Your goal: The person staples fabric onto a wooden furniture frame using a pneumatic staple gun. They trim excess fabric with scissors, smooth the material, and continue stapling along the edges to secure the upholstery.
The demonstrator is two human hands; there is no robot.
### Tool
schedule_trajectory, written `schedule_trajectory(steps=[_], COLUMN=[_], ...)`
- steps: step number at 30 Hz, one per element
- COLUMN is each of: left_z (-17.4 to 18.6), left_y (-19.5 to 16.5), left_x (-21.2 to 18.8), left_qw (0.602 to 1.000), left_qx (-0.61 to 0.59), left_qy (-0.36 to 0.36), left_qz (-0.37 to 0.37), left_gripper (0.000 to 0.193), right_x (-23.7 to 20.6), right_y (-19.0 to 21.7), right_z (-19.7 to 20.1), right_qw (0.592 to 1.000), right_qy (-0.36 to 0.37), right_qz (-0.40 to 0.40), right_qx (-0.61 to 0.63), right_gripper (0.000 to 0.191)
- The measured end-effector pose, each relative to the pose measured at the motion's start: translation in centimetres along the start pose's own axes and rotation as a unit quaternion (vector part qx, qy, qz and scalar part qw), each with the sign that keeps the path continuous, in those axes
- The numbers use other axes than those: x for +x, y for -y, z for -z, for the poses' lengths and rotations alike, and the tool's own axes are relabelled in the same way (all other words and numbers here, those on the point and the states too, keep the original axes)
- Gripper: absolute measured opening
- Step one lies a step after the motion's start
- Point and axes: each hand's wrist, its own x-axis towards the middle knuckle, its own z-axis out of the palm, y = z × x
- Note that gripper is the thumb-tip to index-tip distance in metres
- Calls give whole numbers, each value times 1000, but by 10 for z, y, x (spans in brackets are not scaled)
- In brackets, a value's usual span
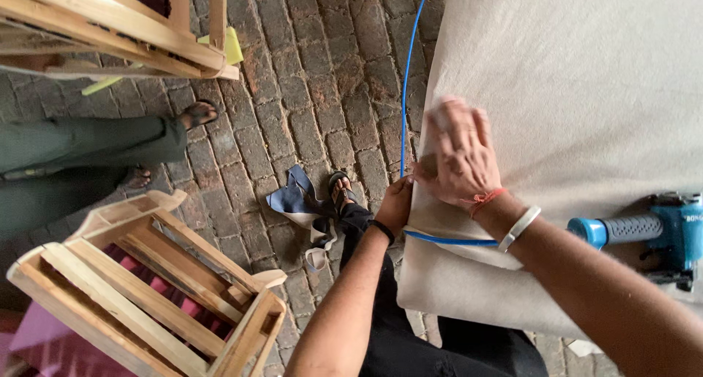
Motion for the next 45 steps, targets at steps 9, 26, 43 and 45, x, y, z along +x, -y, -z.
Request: schedule_trajectory(steps=[9, 26, 43, 45], left_z=[-6, -179, -175, -173], left_y=[-9, -212, -186, -189], left_x=[8, 77, 88, 86], left_qw=[954, 434, 109, 92], left_qx=[-256, 687, 635, 609], left_qy=[130, 346, 651, 677], left_qz=[87, -468, -401, -402], left_gripper=[35, 59, 68, 69], right_x=[-27, -33, -145, -147], right_y=[66, 90, 4, -10], right_z=[-20, -66, 65, 73], right_qw=[951, 930, 686, 635], right_qy=[-28, -152, -428, -424], right_qz=[-307, -334, -588, -646], right_qx=[24, -7, 19, 28], right_gripper=[95, 49, 34, 51])
